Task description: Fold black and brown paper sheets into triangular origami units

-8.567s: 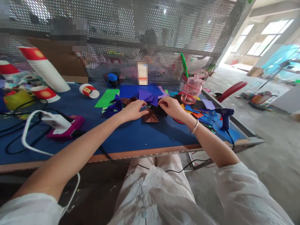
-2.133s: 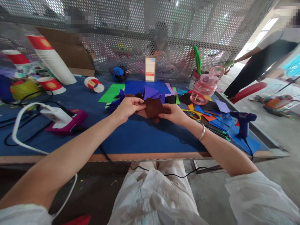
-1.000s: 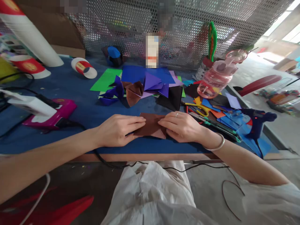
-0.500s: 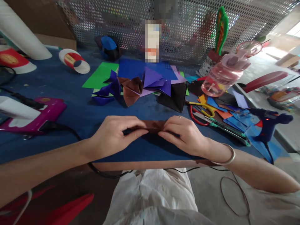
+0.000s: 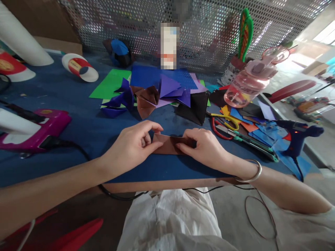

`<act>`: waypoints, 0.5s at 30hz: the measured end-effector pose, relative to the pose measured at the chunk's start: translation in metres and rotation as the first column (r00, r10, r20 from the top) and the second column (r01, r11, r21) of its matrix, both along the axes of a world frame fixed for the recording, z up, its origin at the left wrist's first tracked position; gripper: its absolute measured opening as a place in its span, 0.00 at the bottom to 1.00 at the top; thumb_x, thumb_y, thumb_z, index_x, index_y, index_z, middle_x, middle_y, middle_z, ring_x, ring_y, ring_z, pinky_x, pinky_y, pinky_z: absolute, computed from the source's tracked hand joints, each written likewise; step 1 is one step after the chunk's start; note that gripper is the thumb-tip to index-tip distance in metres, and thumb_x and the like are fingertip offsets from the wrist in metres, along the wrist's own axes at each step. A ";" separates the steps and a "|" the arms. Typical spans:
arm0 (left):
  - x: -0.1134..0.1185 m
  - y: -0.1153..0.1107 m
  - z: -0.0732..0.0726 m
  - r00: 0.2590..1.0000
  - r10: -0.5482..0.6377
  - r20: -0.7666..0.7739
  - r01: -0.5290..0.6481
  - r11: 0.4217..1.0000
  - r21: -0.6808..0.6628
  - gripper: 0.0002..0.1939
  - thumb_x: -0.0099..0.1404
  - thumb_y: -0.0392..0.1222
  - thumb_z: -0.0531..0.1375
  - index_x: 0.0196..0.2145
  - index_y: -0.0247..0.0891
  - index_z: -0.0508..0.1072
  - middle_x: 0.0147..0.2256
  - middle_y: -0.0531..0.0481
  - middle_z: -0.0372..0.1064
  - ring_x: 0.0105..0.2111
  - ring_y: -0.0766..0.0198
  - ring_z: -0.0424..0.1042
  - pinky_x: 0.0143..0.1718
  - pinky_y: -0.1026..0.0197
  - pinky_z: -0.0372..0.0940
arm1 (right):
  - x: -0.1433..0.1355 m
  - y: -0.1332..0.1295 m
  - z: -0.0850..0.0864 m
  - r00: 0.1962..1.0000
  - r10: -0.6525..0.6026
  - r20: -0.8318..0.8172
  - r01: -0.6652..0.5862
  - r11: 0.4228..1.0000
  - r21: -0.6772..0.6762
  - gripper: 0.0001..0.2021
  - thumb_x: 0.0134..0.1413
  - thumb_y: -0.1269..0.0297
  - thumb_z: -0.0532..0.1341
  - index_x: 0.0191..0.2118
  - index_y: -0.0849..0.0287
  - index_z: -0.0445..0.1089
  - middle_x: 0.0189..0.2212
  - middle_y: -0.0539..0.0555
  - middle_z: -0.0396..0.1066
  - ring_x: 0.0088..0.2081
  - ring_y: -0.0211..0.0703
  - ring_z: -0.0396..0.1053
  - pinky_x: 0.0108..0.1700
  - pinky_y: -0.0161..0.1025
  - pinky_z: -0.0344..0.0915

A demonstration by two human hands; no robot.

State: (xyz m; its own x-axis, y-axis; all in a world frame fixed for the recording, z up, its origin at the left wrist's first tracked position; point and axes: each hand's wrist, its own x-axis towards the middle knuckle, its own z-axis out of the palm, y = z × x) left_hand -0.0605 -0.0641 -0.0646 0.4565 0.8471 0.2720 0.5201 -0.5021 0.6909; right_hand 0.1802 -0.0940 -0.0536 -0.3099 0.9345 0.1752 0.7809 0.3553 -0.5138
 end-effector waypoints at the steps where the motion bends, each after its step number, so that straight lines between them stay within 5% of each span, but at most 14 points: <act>1: 0.000 -0.001 0.000 1.000 -0.022 -0.023 0.024 0.996 0.085 0.10 0.67 0.47 0.62 0.44 0.43 0.74 0.30 0.54 0.71 0.22 0.67 0.67 0.25 0.63 0.64 | 0.000 0.000 0.000 1.000 0.012 0.018 -0.012 1.000 0.016 0.11 0.55 0.65 0.68 0.26 0.56 0.67 0.23 0.48 0.71 0.28 0.39 0.66 0.33 0.38 0.57; 4: 0.000 -0.003 0.002 0.989 -0.092 -0.114 0.127 0.928 0.349 0.07 0.71 0.41 0.58 0.41 0.42 0.76 0.45 0.47 0.74 0.37 0.61 0.75 0.40 0.58 0.71 | 0.002 -0.001 0.001 0.999 0.009 0.038 -0.010 0.999 0.041 0.09 0.54 0.63 0.70 0.30 0.55 0.68 0.24 0.47 0.71 0.31 0.41 0.68 0.36 0.41 0.59; 7: -0.002 -0.005 0.002 0.946 -0.205 -0.250 0.308 0.811 0.497 0.15 0.72 0.32 0.52 0.42 0.41 0.79 0.46 0.46 0.77 0.45 0.57 0.76 0.47 0.55 0.72 | 0.005 0.001 0.002 0.999 -0.036 0.012 0.035 0.998 0.057 0.16 0.50 0.62 0.73 0.42 0.55 0.69 0.33 0.49 0.73 0.37 0.45 0.70 0.41 0.43 0.62; 10: -0.005 -0.007 0.001 0.892 -0.280 -0.355 0.438 0.728 0.526 0.22 0.69 0.25 0.49 0.47 0.40 0.79 0.44 0.47 0.79 0.43 0.59 0.77 0.46 0.57 0.74 | 0.008 0.004 0.001 1.000 -0.022 0.002 0.022 0.999 0.047 0.22 0.49 0.60 0.74 0.48 0.55 0.68 0.39 0.52 0.73 0.43 0.48 0.71 0.45 0.46 0.64; 15: -0.009 -0.011 -0.002 0.863 -0.285 -0.416 0.482 0.712 0.511 0.26 0.68 0.26 0.48 0.53 0.41 0.78 0.47 0.46 0.79 0.45 0.58 0.78 0.50 0.56 0.74 | 0.006 0.002 -0.002 0.999 0.006 0.040 -0.009 0.998 0.061 0.20 0.54 0.59 0.70 0.50 0.54 0.67 0.43 0.55 0.72 0.47 0.52 0.69 0.49 0.50 0.63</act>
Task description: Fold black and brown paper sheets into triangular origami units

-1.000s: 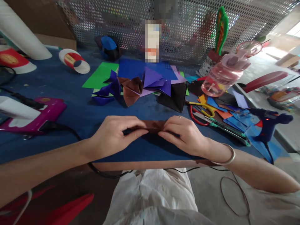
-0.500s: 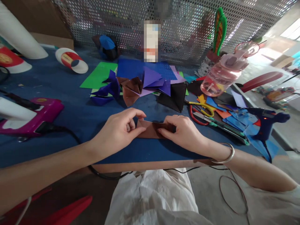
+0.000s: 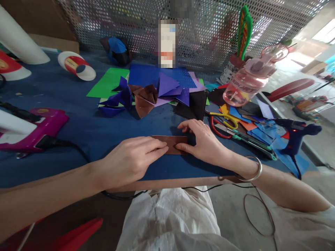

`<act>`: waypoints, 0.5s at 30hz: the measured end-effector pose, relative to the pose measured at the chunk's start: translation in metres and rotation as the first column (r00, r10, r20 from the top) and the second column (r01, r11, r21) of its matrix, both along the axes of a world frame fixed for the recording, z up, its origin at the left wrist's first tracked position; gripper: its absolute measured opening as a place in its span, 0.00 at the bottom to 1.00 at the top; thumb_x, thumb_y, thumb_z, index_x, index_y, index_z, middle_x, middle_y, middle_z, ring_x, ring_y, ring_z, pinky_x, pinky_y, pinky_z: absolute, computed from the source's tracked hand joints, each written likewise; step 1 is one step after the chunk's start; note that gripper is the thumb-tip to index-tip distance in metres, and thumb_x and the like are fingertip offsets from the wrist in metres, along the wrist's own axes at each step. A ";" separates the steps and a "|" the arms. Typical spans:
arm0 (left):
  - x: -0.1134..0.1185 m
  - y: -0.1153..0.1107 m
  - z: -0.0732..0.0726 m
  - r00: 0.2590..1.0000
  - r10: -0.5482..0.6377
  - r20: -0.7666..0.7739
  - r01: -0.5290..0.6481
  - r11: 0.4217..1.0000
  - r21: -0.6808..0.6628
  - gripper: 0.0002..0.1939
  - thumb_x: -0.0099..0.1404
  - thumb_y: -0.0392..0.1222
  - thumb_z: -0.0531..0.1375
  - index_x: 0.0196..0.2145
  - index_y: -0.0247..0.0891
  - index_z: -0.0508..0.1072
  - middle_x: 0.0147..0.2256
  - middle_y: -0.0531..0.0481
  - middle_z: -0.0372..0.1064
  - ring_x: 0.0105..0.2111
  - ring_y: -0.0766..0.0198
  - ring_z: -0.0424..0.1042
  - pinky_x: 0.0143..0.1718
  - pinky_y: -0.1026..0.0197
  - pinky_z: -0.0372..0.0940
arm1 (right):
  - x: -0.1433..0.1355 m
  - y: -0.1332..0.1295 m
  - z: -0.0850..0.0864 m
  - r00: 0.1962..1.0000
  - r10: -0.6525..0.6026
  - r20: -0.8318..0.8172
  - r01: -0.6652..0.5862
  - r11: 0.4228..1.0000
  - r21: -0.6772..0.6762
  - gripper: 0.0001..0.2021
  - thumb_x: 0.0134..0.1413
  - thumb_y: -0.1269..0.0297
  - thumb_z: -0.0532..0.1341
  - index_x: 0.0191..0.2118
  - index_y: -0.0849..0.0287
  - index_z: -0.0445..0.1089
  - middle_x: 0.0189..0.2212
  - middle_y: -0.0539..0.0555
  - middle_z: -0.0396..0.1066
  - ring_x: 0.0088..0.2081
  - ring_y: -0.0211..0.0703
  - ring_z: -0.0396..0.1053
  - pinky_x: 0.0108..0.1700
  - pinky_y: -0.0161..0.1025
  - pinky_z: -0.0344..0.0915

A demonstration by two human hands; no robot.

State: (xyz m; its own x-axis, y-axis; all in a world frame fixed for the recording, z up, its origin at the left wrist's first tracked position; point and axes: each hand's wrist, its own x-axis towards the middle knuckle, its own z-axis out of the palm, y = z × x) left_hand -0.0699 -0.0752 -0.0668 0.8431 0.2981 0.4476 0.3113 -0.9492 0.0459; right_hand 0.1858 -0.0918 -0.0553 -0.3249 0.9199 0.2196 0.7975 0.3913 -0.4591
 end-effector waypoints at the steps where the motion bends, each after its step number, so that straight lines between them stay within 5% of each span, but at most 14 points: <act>1: 0.000 0.000 0.000 1.000 -0.007 -0.004 0.007 1.000 -0.006 0.27 0.68 0.26 0.48 0.54 0.42 0.77 0.49 0.46 0.79 0.46 0.58 0.78 0.51 0.56 0.74 | -0.003 -0.001 -0.001 1.000 -0.001 0.018 0.000 1.000 0.014 0.19 0.56 0.58 0.69 0.50 0.54 0.66 0.45 0.56 0.72 0.48 0.53 0.69 0.49 0.51 0.63; 8: -0.003 -0.001 0.003 0.993 -0.077 -0.092 0.082 0.995 0.058 0.26 0.68 0.27 0.48 0.57 0.35 0.75 0.53 0.42 0.77 0.55 0.57 0.75 0.60 0.57 0.70 | -0.019 -0.008 -0.005 0.988 0.012 0.154 -0.025 0.996 0.082 0.21 0.61 0.58 0.62 0.57 0.58 0.64 0.53 0.62 0.69 0.53 0.59 0.65 0.50 0.55 0.62; 15: -0.020 -0.005 -0.003 0.995 -0.074 -0.068 0.070 0.996 -0.062 0.30 0.68 0.26 0.48 0.65 0.37 0.67 0.64 0.45 0.66 0.65 0.57 0.66 0.66 0.54 0.64 | -0.003 -0.013 0.002 0.983 0.020 0.182 -0.025 0.999 0.024 0.25 0.64 0.54 0.61 0.62 0.59 0.61 0.58 0.63 0.66 0.56 0.60 0.64 0.55 0.58 0.62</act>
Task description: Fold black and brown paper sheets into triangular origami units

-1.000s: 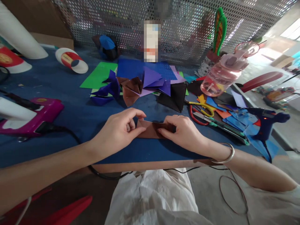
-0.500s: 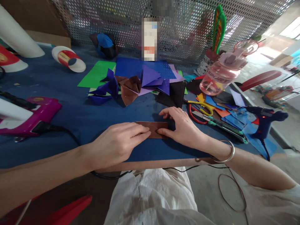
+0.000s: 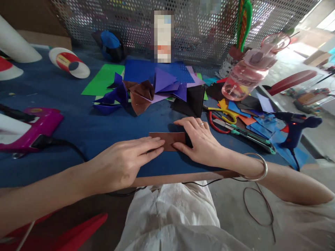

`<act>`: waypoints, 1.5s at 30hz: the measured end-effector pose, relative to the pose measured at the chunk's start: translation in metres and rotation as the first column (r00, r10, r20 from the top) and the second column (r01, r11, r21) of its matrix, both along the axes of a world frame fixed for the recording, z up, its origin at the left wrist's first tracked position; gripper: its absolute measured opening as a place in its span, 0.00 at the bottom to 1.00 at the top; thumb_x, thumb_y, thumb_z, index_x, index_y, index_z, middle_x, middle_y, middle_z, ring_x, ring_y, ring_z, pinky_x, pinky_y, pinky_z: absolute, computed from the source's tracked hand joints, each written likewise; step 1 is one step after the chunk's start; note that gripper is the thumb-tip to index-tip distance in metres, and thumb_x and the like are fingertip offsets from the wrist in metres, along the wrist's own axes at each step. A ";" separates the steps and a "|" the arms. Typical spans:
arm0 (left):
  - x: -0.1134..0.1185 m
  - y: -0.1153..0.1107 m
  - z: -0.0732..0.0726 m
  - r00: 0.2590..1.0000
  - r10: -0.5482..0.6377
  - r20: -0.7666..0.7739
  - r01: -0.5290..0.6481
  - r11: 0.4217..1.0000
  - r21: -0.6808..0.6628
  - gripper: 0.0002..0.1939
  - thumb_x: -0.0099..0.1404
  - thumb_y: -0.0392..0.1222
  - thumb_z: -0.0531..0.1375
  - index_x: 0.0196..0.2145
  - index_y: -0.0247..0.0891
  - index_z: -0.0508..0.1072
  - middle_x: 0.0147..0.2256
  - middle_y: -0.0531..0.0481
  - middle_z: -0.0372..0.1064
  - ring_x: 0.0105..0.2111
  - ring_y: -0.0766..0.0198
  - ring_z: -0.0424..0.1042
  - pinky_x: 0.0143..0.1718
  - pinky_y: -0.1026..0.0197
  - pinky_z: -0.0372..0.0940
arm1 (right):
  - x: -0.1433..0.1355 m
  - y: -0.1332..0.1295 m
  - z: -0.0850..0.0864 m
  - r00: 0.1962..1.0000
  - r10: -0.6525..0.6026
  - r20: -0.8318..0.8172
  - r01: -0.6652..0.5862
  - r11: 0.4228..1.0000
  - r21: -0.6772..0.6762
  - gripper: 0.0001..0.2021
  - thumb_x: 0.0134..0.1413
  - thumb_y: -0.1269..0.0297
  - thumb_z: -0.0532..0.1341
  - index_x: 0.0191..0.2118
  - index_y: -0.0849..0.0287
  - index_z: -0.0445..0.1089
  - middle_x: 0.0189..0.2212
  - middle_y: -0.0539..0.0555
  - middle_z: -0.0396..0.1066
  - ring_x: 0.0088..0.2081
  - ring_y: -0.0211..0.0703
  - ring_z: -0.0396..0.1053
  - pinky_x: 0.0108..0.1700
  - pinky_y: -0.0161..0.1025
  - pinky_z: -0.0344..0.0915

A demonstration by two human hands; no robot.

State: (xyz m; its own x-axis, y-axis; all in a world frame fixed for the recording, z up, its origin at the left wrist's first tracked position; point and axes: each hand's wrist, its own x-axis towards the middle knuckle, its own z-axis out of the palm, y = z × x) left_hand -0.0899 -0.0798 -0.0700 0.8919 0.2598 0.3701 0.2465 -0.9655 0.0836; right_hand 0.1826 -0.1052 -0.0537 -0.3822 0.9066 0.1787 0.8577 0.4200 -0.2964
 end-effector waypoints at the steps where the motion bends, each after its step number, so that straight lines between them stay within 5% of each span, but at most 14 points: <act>1: -0.004 0.000 0.000 1.000 -0.002 0.001 0.002 1.000 -0.017 0.32 0.67 0.26 0.48 0.66 0.38 0.64 0.65 0.46 0.65 0.65 0.57 0.65 0.67 0.54 0.64 | 0.003 0.000 0.000 1.000 0.005 -0.004 -0.005 1.000 -0.006 0.25 0.65 0.54 0.61 0.62 0.60 0.61 0.58 0.63 0.66 0.56 0.60 0.64 0.56 0.58 0.62; 6: -0.025 -0.001 0.001 1.000 0.020 -0.020 -0.021 0.999 -0.050 0.39 0.65 0.23 0.51 0.71 0.43 0.55 0.66 0.50 0.64 0.65 0.59 0.64 0.69 0.52 0.60 | 0.014 -0.001 -0.002 0.999 0.035 -0.033 -0.036 0.999 -0.022 0.23 0.67 0.57 0.58 0.63 0.62 0.62 0.59 0.64 0.65 0.56 0.59 0.63 0.56 0.58 0.62; 11: -0.030 0.001 0.004 0.998 0.060 0.007 -0.060 0.997 -0.055 0.29 0.66 0.24 0.52 0.60 0.43 0.72 0.59 0.52 0.72 0.61 0.61 0.70 0.69 0.54 0.61 | 0.014 0.002 -0.004 0.992 0.079 -0.101 -0.081 0.997 -0.016 0.17 0.65 0.62 0.60 0.58 0.56 0.70 0.56 0.60 0.68 0.53 0.56 0.65 0.54 0.56 0.61; 16: -0.002 0.009 0.033 0.982 0.172 0.081 -0.162 0.980 -0.118 0.21 0.69 0.29 0.50 0.45 0.42 0.81 0.46 0.52 0.82 0.51 0.61 0.79 0.62 0.56 0.69 | -0.003 0.009 0.003 0.987 0.133 -0.088 -0.129 0.991 0.043 0.15 0.62 0.59 0.66 0.52 0.56 0.73 0.49 0.58 0.75 0.51 0.54 0.66 0.51 0.52 0.58; 20: 0.026 0.023 0.061 0.902 0.409 0.134 -0.348 0.876 -0.333 0.15 0.72 0.43 0.54 0.47 0.41 0.79 0.49 0.49 0.80 0.50 0.56 0.78 0.55 0.54 0.71 | -0.011 0.015 0.013 0.960 0.266 -0.088 -0.239 0.940 0.242 0.05 0.63 0.70 0.64 0.43 0.57 0.75 0.41 0.53 0.77 0.47 0.48 0.68 0.51 0.49 0.55; 24: 0.041 0.040 0.065 0.931 0.363 0.026 -0.252 0.694 -0.675 0.23 0.66 0.56 0.60 0.53 0.41 0.74 0.50 0.46 0.78 0.49 0.54 0.77 0.45 0.56 0.73 | -0.008 0.018 0.012 0.931 0.355 -0.088 -0.276 0.839 0.469 0.08 0.65 0.74 0.59 0.38 0.56 0.74 0.37 0.49 0.80 0.44 0.43 0.70 0.50 0.46 0.55; 29: 0.047 0.052 0.048 0.918 0.396 -0.036 -0.295 0.618 -0.729 0.31 0.55 0.53 0.67 0.55 0.41 0.71 0.55 0.43 0.72 0.40 0.59 0.75 0.38 0.58 0.69 | 0.003 0.019 0.002 0.846 0.533 -0.016 -0.430 0.700 0.569 0.14 0.61 0.81 0.55 0.36 0.56 0.72 0.38 0.46 0.82 0.42 0.41 0.70 0.46 0.42 0.61; 32: 0.047 0.054 0.041 0.914 0.405 -0.027 -0.241 0.487 -0.839 0.30 0.54 0.50 0.67 0.53 0.40 0.69 0.36 0.50 0.76 0.29 0.64 0.71 0.31 0.62 0.65 | 0.010 0.022 -0.001 0.826 0.563 0.020 -0.474 0.674 0.566 0.14 0.62 0.81 0.54 0.36 0.56 0.72 0.39 0.47 0.82 0.42 0.40 0.72 0.45 0.41 0.64; 35: 0.043 0.051 0.037 0.885 0.465 -0.028 -0.234 0.392 -0.890 0.29 0.55 0.48 0.66 0.53 0.40 0.65 0.18 0.63 0.61 0.19 0.67 0.64 0.22 0.66 0.56 | 0.016 0.025 -0.002 0.858 0.485 0.169 -0.486 0.660 0.573 0.13 0.65 0.79 0.53 0.38 0.58 0.73 0.42 0.51 0.82 0.44 0.41 0.72 0.47 0.42 0.64; 40: 0.039 0.034 0.029 0.839 0.542 -0.046 -0.281 0.360 -0.890 0.16 0.56 0.49 0.65 0.39 0.40 0.69 0.17 0.60 0.63 0.17 0.69 0.62 0.20 0.67 0.53 | 0.019 0.021 -0.001 0.852 0.388 0.351 -0.523 0.629 0.575 0.10 0.68 0.73 0.55 0.43 0.61 0.74 0.42 0.54 0.81 0.44 0.44 0.72 0.47 0.44 0.64; 45: 0.040 0.018 0.026 0.824 0.562 -0.070 -0.279 0.295 -0.914 0.13 0.58 0.50 0.64 0.34 0.38 0.72 0.18 0.58 0.66 0.18 0.68 0.65 0.20 0.66 0.56 | 0.016 0.008 0.005 0.731 0.515 0.447 -0.677 0.473 0.563 0.08 0.66 0.74 0.58 0.38 0.60 0.75 0.40 0.54 0.81 0.42 0.42 0.73 0.47 0.43 0.65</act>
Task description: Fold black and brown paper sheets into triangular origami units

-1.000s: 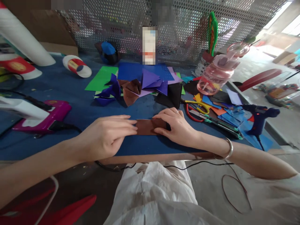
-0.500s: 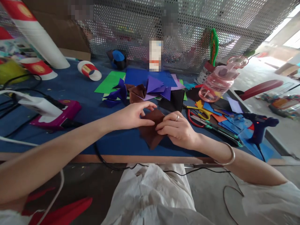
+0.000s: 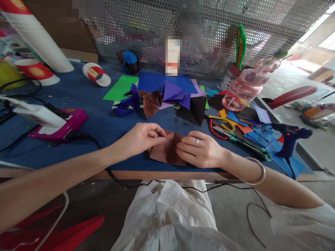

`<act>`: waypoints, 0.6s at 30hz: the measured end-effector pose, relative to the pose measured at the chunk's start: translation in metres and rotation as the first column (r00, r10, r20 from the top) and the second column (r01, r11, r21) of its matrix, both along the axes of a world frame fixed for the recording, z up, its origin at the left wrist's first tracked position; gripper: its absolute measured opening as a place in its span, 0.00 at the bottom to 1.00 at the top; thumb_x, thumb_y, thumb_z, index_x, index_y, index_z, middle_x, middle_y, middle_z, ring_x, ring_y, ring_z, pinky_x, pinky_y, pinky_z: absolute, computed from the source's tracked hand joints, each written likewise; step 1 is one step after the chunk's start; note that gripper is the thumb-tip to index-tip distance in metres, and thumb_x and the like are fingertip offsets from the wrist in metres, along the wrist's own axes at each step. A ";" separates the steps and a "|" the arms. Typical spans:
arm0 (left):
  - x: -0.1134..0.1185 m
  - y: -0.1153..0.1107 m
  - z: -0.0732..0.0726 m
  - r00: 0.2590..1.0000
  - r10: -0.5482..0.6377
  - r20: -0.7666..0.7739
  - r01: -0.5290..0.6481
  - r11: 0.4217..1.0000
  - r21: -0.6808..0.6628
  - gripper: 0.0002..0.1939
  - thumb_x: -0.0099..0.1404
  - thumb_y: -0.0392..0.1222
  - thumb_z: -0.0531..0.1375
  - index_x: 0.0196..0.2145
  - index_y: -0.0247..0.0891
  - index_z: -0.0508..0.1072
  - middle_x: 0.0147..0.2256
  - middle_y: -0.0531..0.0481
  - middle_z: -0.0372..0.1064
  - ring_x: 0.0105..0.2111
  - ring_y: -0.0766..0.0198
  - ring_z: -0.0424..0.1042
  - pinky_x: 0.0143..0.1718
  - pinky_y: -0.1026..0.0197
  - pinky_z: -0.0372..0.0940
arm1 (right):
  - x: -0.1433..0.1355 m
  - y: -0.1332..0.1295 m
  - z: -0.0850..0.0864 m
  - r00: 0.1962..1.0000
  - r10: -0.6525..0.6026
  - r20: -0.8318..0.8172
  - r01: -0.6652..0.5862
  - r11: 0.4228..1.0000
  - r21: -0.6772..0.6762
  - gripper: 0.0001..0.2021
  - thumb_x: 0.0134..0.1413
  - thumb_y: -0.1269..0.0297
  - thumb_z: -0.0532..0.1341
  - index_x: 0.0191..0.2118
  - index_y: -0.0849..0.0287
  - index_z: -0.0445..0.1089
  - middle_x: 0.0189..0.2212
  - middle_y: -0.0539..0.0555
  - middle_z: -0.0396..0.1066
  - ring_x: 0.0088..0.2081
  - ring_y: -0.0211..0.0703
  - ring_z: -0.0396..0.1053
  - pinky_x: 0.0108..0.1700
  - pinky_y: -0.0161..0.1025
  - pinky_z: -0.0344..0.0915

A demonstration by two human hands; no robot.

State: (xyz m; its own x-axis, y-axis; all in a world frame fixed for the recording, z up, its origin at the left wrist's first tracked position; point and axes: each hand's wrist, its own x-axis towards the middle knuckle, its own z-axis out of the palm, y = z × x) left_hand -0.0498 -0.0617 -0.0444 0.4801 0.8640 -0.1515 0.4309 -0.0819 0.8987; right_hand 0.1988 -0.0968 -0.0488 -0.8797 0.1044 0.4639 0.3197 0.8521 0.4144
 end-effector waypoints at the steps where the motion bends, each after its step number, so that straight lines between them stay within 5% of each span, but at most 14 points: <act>1: -0.001 -0.003 0.000 1.000 -0.007 0.000 0.007 1.000 -0.028 0.13 0.59 0.50 0.63 0.35 0.38 0.72 0.18 0.57 0.67 0.17 0.67 0.66 0.20 0.65 0.58 | 0.001 -0.001 0.001 1.000 0.000 0.009 0.000 1.000 0.005 0.09 0.66 0.74 0.58 0.37 0.59 0.75 0.39 0.54 0.81 0.41 0.42 0.73 0.46 0.43 0.66; 4: -0.009 -0.012 0.002 0.998 -0.025 -0.060 0.023 0.999 -0.041 0.10 0.64 0.49 0.59 0.36 0.39 0.72 0.19 0.54 0.70 0.18 0.62 0.70 0.20 0.61 0.65 | 0.005 -0.002 -0.001 0.997 -0.063 -0.034 0.061 0.996 -0.065 0.11 0.67 0.75 0.56 0.37 0.59 0.75 0.39 0.54 0.81 0.42 0.42 0.74 0.44 0.42 0.68; 6: -0.014 -0.020 0.004 0.984 -0.038 -0.173 0.066 0.984 0.163 0.09 0.66 0.46 0.57 0.35 0.39 0.73 0.24 0.52 0.73 0.23 0.60 0.74 0.25 0.59 0.69 | 0.009 -0.001 -0.003 0.994 -0.084 -0.063 0.075 0.988 -0.135 0.11 0.67 0.76 0.56 0.39 0.61 0.76 0.39 0.55 0.81 0.42 0.42 0.74 0.42 0.42 0.69; 8: -0.017 -0.029 0.006 0.954 -0.052 -0.295 0.195 0.857 0.478 0.08 0.68 0.41 0.56 0.37 0.40 0.75 0.34 0.48 0.75 0.34 0.57 0.77 0.37 0.55 0.73 | 0.012 0.000 -0.005 0.994 -0.084 -0.073 0.070 0.982 -0.176 0.11 0.67 0.77 0.55 0.39 0.63 0.76 0.39 0.56 0.81 0.42 0.43 0.75 0.42 0.41 0.70; 10: -0.017 -0.036 0.008 0.926 -0.122 -0.358 0.333 0.715 0.615 0.11 0.67 0.37 0.58 0.46 0.40 0.75 0.46 0.45 0.74 0.47 0.55 0.76 0.48 0.53 0.72 | 0.013 0.000 -0.007 0.993 -0.087 -0.079 0.070 0.977 -0.202 0.12 0.67 0.77 0.54 0.40 0.63 0.76 0.39 0.56 0.81 0.42 0.43 0.76 0.43 0.41 0.72; 15: -0.011 -0.040 0.005 0.850 -0.226 -0.477 0.506 0.603 0.616 0.34 0.59 0.47 0.72 0.59 0.38 0.68 0.58 0.41 0.71 0.58 0.48 0.70 0.59 0.49 0.68 | 0.013 0.000 -0.008 0.988 -0.106 -0.114 0.074 0.964 -0.255 0.14 0.65 0.78 0.52 0.42 0.63 0.76 0.38 0.57 0.81 0.39 0.43 0.76 0.42 0.41 0.75; 18: -0.010 -0.037 -0.001 0.846 -0.174 -0.504 0.511 0.531 0.675 0.31 0.61 0.51 0.71 0.57 0.34 0.71 0.56 0.38 0.74 0.55 0.45 0.73 0.57 0.45 0.70 | 0.015 0.000 -0.008 0.989 -0.105 -0.102 0.071 0.954 -0.292 0.13 0.65 0.76 0.53 0.44 0.62 0.76 0.39 0.57 0.81 0.40 0.43 0.77 0.42 0.42 0.76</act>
